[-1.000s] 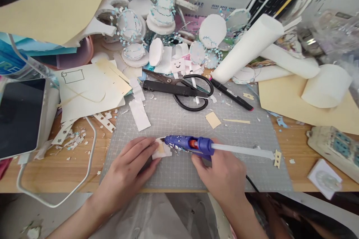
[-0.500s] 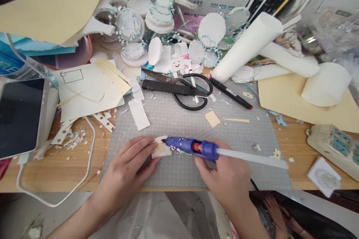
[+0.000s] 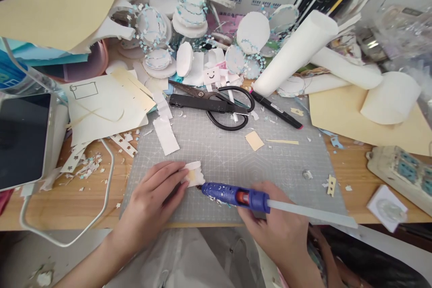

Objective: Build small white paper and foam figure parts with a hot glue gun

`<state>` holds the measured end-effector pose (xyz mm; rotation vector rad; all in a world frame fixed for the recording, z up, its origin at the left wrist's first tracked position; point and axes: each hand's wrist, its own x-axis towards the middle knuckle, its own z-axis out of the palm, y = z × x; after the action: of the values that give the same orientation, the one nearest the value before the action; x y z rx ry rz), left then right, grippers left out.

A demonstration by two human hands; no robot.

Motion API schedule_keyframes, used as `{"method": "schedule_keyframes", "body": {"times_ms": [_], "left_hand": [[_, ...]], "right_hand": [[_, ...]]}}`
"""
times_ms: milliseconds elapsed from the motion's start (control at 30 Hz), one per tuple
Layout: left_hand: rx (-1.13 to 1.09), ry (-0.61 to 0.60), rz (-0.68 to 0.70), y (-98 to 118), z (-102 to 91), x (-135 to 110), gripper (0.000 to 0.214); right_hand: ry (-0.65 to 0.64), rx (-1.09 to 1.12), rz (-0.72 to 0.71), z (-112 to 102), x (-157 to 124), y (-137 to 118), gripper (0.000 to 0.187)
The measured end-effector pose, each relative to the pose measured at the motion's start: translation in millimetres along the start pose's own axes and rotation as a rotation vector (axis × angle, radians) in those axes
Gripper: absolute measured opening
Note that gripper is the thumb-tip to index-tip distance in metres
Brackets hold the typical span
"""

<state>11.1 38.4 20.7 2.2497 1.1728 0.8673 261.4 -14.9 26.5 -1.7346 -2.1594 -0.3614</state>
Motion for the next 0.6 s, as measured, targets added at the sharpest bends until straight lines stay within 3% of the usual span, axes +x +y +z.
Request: {"method": "schedule_keyframes", "body": {"times_ms": [333, 600], "left_hand": [[0.013, 0.008, 0.012, -1.3, 1.1, 1.6, 0.021], [0.013, 0.011, 0.018, -0.5, 0.3, 2.4, 0.021]], "right_hand": [[-0.071, 0.011, 0.036, -2.9, 5.3, -2.2, 0.026], [-0.054, 0.055, 0.052, 0.4, 5.4, -2.4, 0.021]]}}
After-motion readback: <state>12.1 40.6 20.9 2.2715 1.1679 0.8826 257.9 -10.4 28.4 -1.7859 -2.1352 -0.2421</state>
